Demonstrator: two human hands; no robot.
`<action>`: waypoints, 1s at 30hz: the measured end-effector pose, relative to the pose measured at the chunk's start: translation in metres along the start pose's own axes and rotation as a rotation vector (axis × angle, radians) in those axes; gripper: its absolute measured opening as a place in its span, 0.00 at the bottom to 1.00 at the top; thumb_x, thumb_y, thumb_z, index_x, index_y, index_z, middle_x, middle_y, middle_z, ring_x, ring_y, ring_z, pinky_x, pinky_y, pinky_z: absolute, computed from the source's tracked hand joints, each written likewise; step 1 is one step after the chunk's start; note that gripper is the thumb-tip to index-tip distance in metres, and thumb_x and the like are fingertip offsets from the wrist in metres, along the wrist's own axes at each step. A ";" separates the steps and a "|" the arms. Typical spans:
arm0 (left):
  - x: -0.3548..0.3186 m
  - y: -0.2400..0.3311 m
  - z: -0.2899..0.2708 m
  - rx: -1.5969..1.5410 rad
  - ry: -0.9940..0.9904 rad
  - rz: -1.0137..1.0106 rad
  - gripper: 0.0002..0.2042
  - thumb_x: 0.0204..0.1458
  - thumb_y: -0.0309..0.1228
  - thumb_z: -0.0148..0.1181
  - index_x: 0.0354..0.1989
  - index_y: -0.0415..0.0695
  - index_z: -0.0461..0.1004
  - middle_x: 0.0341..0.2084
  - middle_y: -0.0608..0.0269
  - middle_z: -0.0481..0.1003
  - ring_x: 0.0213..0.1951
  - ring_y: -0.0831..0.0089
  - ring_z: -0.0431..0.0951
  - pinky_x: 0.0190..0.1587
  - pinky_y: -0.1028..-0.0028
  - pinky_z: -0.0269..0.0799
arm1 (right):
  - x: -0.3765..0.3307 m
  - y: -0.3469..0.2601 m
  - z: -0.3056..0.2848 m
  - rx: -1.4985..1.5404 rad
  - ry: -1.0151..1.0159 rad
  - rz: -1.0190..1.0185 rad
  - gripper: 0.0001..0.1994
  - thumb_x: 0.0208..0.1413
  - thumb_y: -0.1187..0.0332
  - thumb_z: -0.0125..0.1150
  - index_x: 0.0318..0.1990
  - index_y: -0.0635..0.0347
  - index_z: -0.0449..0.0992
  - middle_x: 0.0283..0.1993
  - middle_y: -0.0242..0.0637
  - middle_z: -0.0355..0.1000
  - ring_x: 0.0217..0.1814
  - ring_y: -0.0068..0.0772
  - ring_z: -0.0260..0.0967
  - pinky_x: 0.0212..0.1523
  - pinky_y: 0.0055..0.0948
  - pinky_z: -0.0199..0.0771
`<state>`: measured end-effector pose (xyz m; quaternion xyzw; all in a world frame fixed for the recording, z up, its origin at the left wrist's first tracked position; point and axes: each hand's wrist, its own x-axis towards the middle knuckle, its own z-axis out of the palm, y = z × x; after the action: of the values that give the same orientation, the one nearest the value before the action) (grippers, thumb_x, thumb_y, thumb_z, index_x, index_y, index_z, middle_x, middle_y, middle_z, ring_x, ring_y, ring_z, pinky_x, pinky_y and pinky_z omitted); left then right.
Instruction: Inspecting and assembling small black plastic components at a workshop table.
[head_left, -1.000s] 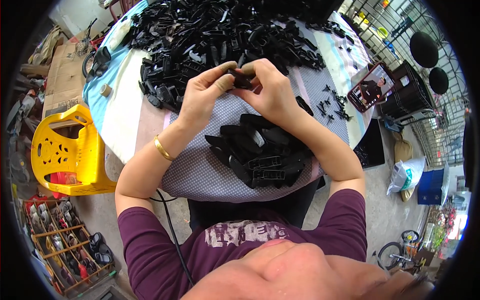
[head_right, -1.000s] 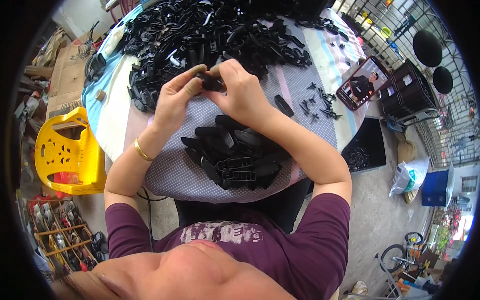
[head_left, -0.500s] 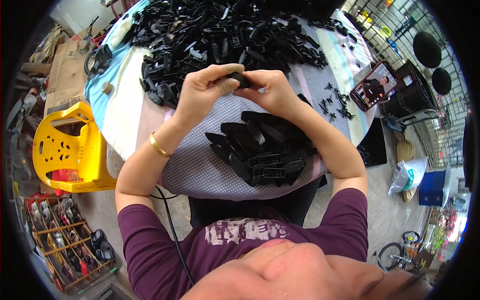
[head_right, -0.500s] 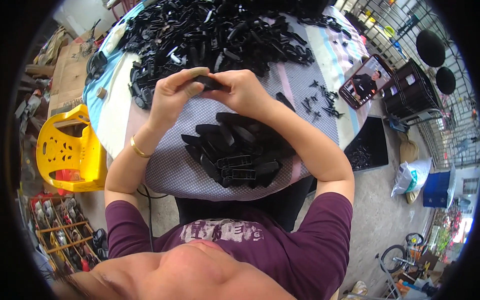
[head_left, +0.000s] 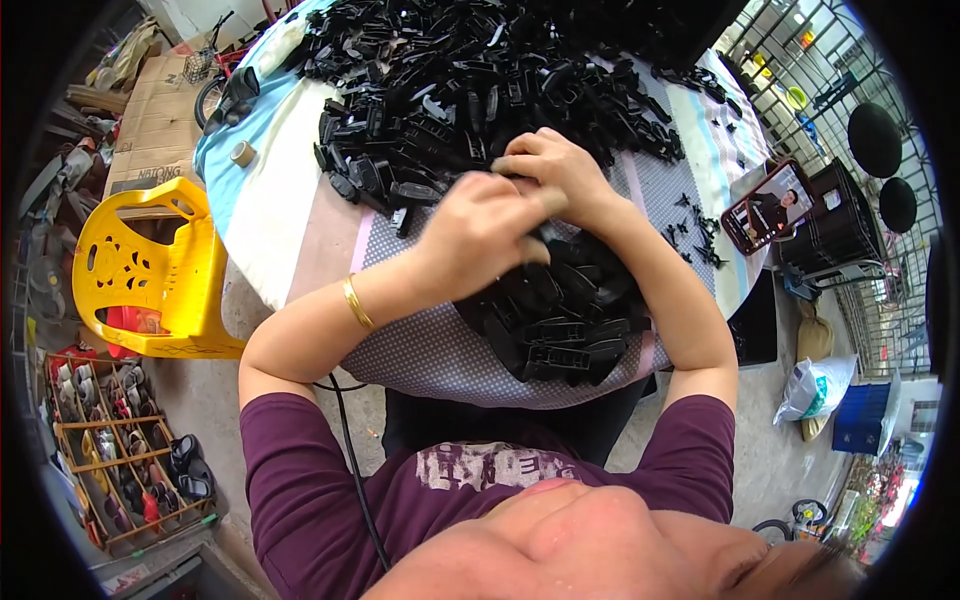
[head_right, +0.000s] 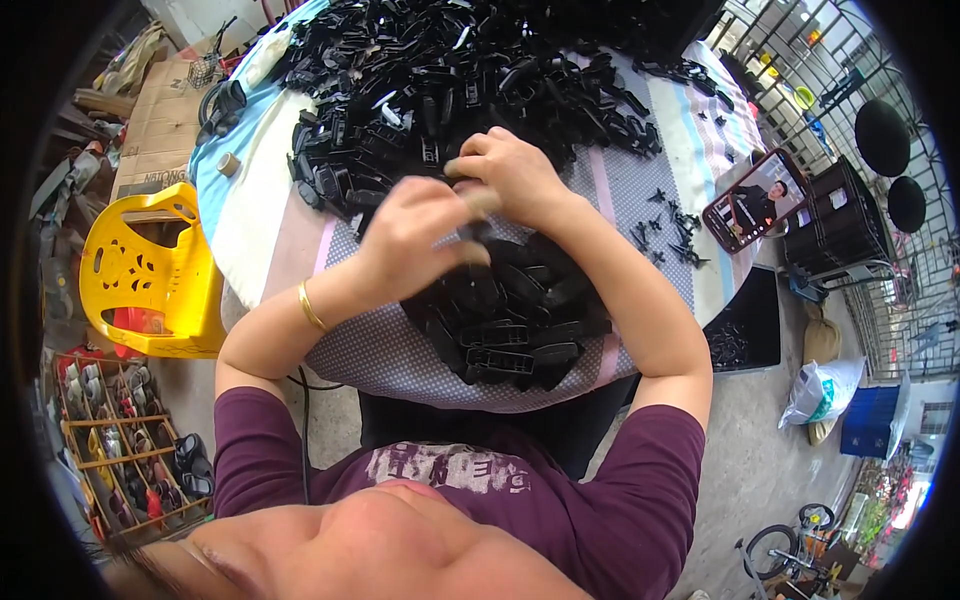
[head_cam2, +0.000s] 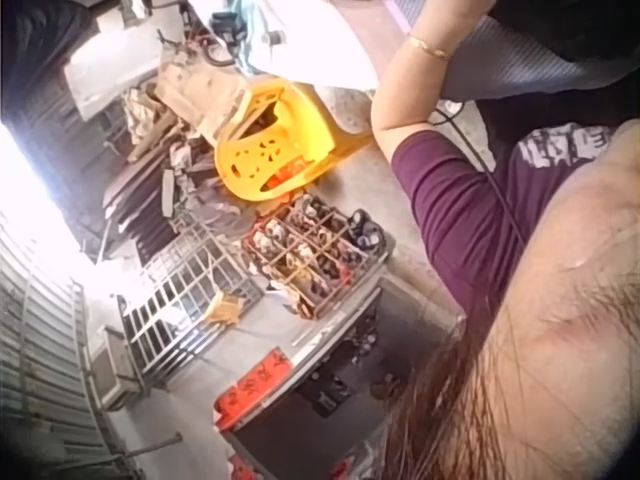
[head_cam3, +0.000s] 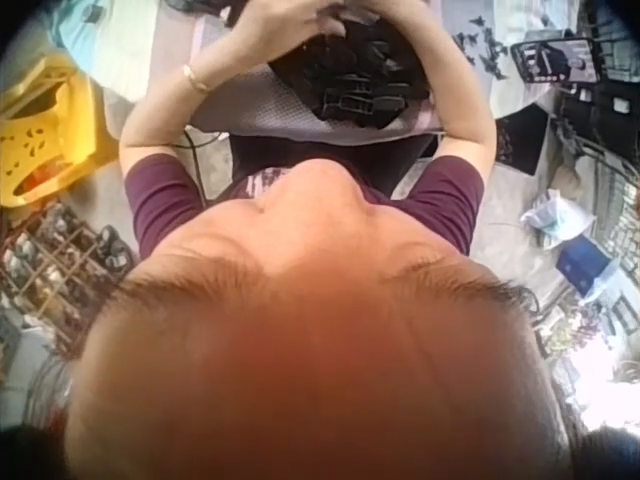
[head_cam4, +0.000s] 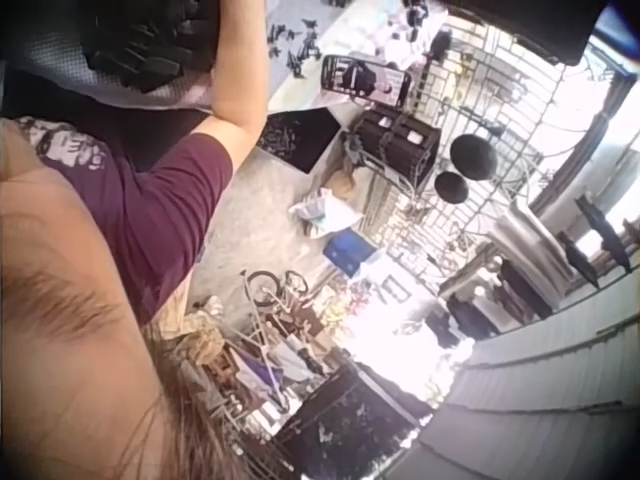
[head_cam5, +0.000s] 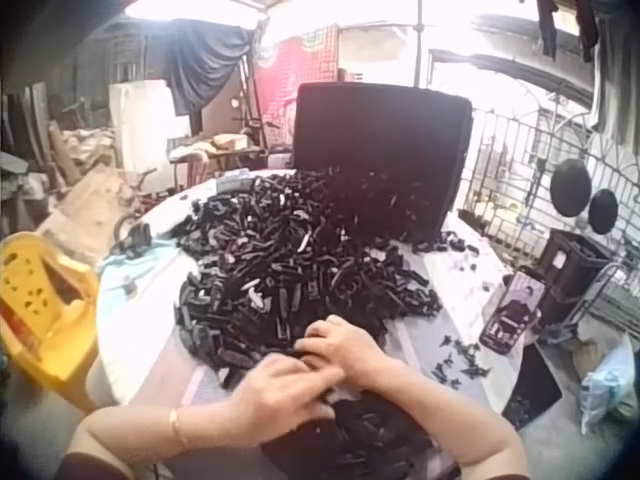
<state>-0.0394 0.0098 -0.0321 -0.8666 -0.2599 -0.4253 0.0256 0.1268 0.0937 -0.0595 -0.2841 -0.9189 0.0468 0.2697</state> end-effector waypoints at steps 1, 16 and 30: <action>-0.004 0.005 0.003 -0.082 -0.085 -0.016 0.23 0.32 0.32 0.68 0.41 0.44 0.73 0.23 0.65 0.72 0.30 0.68 0.72 0.38 0.71 0.69 | -0.001 -0.001 -0.003 -0.023 -0.001 0.027 0.08 0.41 0.66 0.63 0.32 0.51 0.78 0.35 0.28 0.72 0.40 0.33 0.66 0.40 0.29 0.71; 0.000 -0.036 -0.002 0.125 -0.118 -0.271 0.18 0.39 0.22 0.61 0.43 0.40 0.73 0.30 0.59 0.72 0.39 0.60 0.68 0.44 0.67 0.67 | -0.012 -0.007 -0.007 0.031 0.090 0.130 0.14 0.40 0.73 0.61 0.38 0.60 0.72 0.29 0.38 0.71 0.33 0.40 0.69 0.35 0.33 0.71; 0.004 -0.049 -0.022 -0.066 0.071 -0.612 0.14 0.44 0.23 0.61 0.41 0.40 0.75 0.29 0.60 0.69 0.29 0.71 0.72 0.33 0.76 0.68 | 0.011 -0.017 0.000 0.491 0.087 0.317 0.11 0.50 0.74 0.57 0.42 0.62 0.74 0.37 0.37 0.73 0.38 0.25 0.72 0.37 0.25 0.72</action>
<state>-0.0768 0.0481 -0.0233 -0.7331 -0.4938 -0.4513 -0.1226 0.1105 0.0857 -0.0501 -0.3521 -0.8118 0.2971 0.3588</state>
